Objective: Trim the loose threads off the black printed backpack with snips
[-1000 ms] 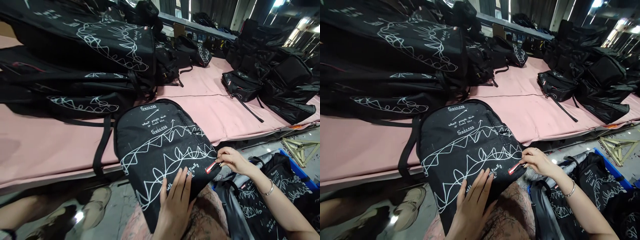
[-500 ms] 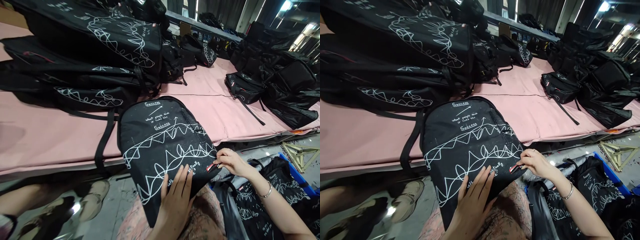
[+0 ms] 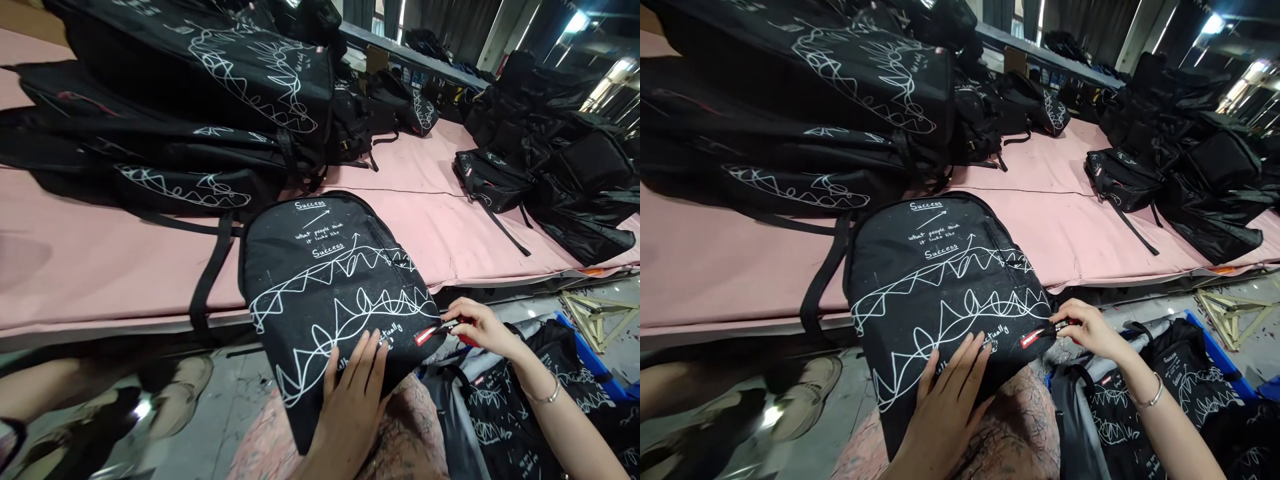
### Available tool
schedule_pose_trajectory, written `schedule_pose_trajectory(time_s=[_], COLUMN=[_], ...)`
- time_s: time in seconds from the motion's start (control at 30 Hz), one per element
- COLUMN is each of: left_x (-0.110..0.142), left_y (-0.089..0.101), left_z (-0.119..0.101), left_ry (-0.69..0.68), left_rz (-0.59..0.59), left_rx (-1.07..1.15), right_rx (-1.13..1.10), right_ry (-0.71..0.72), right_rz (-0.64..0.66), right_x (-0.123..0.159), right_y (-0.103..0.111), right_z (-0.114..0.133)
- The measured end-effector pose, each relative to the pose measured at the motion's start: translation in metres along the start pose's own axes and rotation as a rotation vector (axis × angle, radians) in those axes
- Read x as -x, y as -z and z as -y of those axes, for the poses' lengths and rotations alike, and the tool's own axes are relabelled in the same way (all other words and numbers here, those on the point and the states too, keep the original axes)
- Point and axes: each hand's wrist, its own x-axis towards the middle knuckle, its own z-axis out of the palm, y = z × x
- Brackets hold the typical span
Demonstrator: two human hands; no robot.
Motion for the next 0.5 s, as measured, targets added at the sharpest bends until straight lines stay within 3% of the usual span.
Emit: schedule_pose_trajectory(time_s=[0.1,0.2,0.5], left_x=[0.0,-0.001,-0.002], left_y=[0.0,0.001,0.006], left_z=[0.001,0.001,-0.002], left_ry=[0.0,0.009,0.024], left_rz=[-0.014,-0.019,0.016], left_rx=[0.024,0.04,0.03], right_rx=[-0.11,-0.2,-0.203], right_ry=[-0.239,-0.362,-0.405], right_rz=[0.039,0.121,0.247], right_x=[0.001,-0.004,-0.03], right_y=[0.014,0.023,0.03], right_z=[-0.013,-0.019,-0.01])
